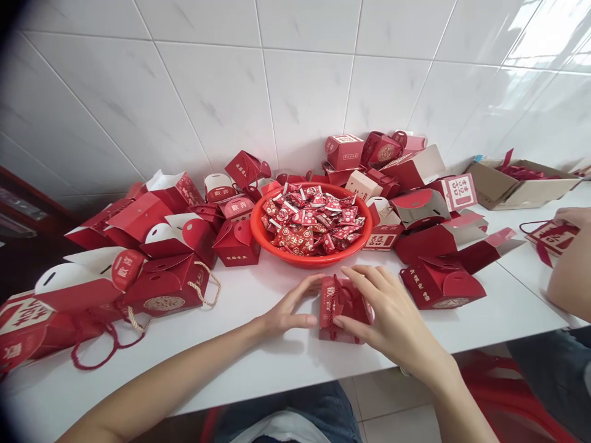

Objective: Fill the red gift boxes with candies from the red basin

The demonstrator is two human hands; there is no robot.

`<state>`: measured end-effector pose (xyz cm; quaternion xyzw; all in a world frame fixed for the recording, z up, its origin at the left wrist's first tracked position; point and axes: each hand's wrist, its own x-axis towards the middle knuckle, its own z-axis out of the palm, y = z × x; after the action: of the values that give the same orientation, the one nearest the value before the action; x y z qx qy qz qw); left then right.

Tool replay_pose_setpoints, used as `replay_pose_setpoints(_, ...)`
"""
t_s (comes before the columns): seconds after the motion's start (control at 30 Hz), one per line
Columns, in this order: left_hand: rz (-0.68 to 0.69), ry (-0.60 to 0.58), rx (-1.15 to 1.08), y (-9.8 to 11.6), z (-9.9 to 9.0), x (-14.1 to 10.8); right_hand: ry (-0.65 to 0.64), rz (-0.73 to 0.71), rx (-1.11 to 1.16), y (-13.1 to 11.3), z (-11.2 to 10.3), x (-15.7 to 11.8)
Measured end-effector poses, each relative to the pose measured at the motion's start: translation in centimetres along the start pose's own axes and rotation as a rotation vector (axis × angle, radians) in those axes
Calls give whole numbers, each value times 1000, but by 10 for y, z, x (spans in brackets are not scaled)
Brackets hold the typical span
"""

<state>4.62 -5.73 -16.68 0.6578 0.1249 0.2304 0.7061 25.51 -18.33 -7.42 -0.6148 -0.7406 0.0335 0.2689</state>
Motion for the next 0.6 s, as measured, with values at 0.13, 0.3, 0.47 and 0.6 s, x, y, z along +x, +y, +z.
replay_pose_setpoints(0.13, 32, -34, 2, -2, 1, -1, -96, -36, -97, 1, 5, 4)
replay_pose_setpoints(0.3, 27, -21, 9, -4, 0, -2, -90, 7, -44, 5, -2, 7)
replay_pose_setpoints(0.47, 34, -33, -11, -3, 1, -2, 64, 114, 200, 0, -6, 11)
replay_pose_setpoints(0.6, 42, -23, -45, -10, -2, -2, 265, 352, 544, -5, -20, 9)
